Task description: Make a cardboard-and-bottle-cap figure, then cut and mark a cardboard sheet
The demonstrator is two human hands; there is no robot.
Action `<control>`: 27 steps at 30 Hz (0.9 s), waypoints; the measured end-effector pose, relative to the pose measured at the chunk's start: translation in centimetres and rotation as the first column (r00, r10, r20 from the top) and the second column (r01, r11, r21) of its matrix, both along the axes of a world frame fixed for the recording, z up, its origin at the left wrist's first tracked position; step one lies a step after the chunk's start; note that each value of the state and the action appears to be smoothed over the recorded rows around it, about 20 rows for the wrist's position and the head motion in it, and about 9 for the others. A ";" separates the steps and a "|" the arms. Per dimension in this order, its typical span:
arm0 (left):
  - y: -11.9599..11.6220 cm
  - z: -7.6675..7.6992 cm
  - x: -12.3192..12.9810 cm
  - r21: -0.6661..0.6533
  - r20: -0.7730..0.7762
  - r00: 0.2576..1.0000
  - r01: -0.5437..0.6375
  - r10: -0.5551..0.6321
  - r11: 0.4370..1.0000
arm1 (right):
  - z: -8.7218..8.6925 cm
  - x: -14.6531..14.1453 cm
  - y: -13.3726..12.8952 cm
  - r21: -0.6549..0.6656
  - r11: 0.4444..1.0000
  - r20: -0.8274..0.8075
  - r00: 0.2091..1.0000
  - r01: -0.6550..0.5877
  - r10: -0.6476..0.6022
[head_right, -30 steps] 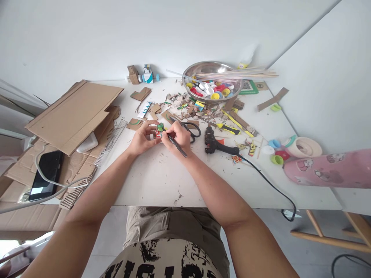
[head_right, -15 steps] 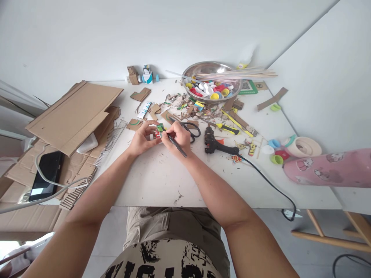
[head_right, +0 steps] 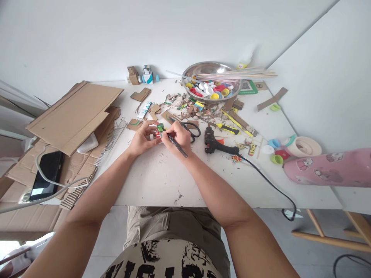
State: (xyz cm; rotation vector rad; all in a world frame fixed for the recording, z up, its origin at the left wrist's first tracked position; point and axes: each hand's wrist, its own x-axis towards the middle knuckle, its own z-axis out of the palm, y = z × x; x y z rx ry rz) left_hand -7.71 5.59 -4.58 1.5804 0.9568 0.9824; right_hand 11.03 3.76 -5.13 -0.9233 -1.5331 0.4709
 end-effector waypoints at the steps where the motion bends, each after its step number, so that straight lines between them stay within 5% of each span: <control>1: 0.0 0.0 0.0 0.003 0.007 1.000 0.002 -0.002 1.000 | 0.0 0.0 0.0 -0.009 1.000 0.008 1.000 -0.007 0.007; 27: -0.2 0.5 0.4 -0.033 -0.016 0.999 -0.030 0.029 0.999 | 0.0 0.0 0.1 -0.054 0.997 0.044 0.998 -0.049 0.051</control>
